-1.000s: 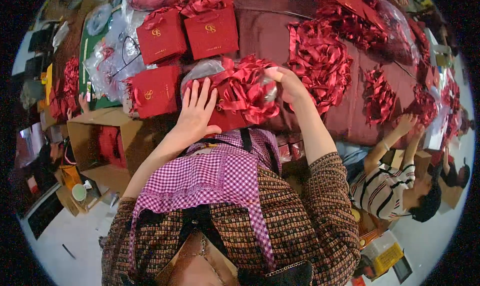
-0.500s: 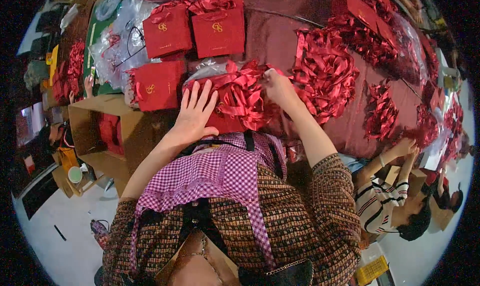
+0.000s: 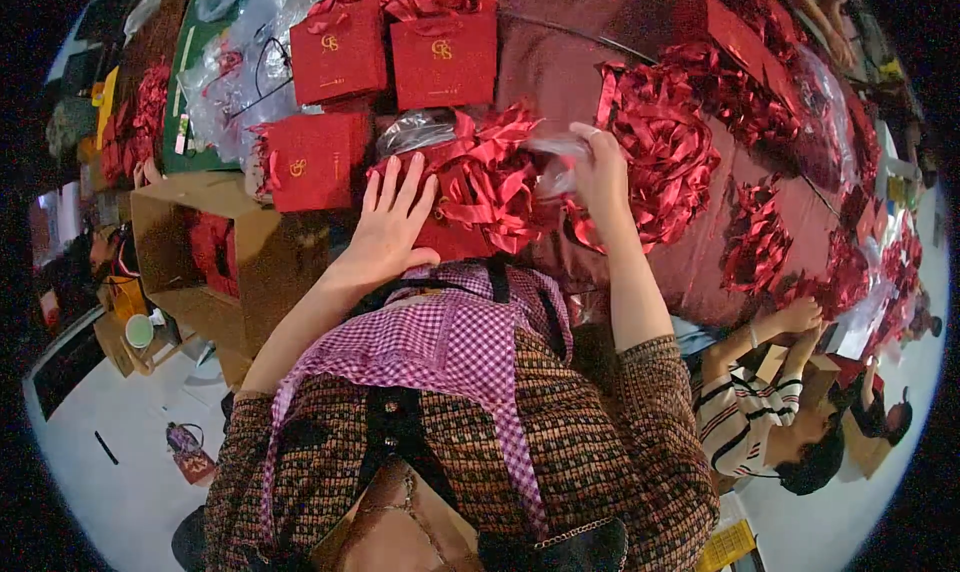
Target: The person picks up red gift bags from a table and places them into a plastic bag by hand. The person then removes the gift bags from the plastic bag and stacks them back on the table.
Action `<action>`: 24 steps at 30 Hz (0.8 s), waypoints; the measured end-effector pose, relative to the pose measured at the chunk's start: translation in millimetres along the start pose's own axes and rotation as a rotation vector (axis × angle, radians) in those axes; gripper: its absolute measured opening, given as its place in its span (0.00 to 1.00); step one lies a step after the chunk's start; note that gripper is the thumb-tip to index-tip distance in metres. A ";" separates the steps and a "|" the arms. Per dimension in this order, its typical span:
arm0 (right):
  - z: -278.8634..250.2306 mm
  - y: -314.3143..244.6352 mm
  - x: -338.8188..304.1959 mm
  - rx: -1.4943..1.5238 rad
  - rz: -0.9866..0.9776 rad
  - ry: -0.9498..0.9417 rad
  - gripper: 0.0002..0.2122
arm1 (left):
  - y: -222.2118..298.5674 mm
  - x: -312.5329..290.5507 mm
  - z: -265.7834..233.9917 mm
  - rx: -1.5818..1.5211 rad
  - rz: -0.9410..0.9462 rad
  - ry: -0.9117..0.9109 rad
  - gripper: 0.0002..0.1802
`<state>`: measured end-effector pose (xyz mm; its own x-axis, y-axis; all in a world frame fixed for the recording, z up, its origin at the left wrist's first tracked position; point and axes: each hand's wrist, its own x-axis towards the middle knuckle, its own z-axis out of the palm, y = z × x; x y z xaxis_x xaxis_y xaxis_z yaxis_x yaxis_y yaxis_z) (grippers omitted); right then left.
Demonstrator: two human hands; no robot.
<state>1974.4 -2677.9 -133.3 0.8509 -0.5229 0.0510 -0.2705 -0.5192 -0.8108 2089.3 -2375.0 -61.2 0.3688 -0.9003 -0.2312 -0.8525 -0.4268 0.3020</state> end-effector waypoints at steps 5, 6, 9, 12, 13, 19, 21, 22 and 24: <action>1.3 -0.6 0.0 -0.436 -0.165 -0.226 0.26 | 3.6 3.1 -5.6 -0.005 0.007 0.035 0.57; 6.6 -16.7 2.7 -0.491 -0.233 -0.191 0.27 | 3.1 2.1 -4.0 0.007 -0.001 0.030 0.57; 28.9 -16.7 25.3 -0.550 -0.206 -0.349 0.23 | 6.5 5.4 -7.2 0.021 0.001 0.024 0.56; 31.4 7.4 54.8 -0.248 -0.124 -0.121 0.15 | 7.0 6.5 -7.5 0.035 -0.001 0.019 0.56; 17.5 -8.6 65.6 0.005 0.252 -0.130 0.15 | 6.6 7.2 -8.1 0.037 -0.007 0.022 0.56; 5.4 -5.7 79.3 0.199 0.139 -0.431 0.20 | 7.5 6.0 -8.0 0.042 0.004 0.059 0.55; 12.2 -16.6 86.5 0.048 -0.048 -0.466 0.22 | 7.4 6.1 -7.9 0.037 0.003 0.064 0.55; 18.2 -24.5 91.3 -0.101 -0.232 -0.488 0.24 | 6.5 7.0 -8.2 0.035 0.008 0.067 0.55; 31.7 -45.1 96.2 -0.411 -0.545 -0.430 0.25 | 6.0 5.9 -7.8 0.034 0.009 0.070 0.55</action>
<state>2082.7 -2683.4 -110.3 0.9872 0.1380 0.0804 0.1595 -0.8772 -0.4529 2089.3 -2383.5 -53.5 0.3849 -0.9086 -0.1625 -0.8678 -0.4162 0.2715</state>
